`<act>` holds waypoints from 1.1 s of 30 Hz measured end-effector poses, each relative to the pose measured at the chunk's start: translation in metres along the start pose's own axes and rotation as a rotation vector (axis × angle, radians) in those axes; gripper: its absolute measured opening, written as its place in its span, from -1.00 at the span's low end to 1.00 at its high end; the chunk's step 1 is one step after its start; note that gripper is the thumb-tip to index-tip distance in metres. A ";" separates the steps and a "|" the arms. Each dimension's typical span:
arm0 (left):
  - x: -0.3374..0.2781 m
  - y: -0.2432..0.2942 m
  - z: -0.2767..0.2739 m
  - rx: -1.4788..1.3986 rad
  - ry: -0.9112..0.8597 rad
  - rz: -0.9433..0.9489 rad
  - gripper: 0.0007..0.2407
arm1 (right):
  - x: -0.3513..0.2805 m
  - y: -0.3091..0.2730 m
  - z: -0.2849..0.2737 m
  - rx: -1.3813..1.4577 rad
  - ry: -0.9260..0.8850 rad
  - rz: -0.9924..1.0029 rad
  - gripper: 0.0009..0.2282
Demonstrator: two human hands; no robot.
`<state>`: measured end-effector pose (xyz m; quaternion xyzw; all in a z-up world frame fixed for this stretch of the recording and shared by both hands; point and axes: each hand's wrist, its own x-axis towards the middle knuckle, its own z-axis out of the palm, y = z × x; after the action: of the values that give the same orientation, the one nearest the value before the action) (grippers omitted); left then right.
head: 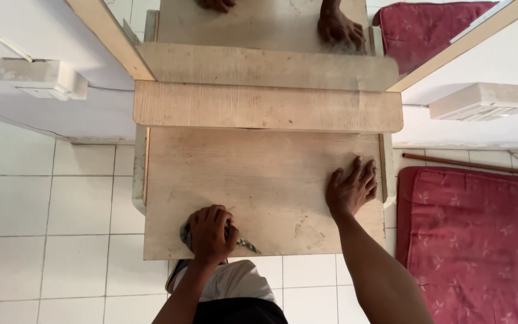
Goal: The person wipes the surface of a light-colored wooden dresser using a cloth. They clean the top surface and the front face of the drawers, moving the cloth back and forth to remove dust.
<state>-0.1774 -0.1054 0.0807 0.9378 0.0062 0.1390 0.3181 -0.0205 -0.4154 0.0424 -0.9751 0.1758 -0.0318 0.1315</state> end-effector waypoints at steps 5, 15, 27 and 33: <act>0.007 -0.008 0.001 -0.034 -0.017 0.030 -0.88 | 0.002 -0.001 0.003 -0.002 -0.018 0.022 -0.39; 0.076 -0.032 0.022 0.035 0.023 0.022 -0.90 | 0.001 -0.001 -0.001 -0.005 0.008 -0.006 -0.38; 0.181 -0.148 0.114 0.288 0.239 -0.001 -0.53 | 0.005 -0.003 -0.001 -0.037 -0.007 0.014 -0.38; 0.169 -0.132 0.106 0.315 0.198 -0.048 -0.59 | 0.004 0.007 0.009 -0.056 0.006 -0.023 -0.40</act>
<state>0.0231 -0.0459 -0.0356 0.9573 0.0812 0.2202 0.1686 -0.0181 -0.4211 0.0322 -0.9802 0.1659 -0.0314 0.1032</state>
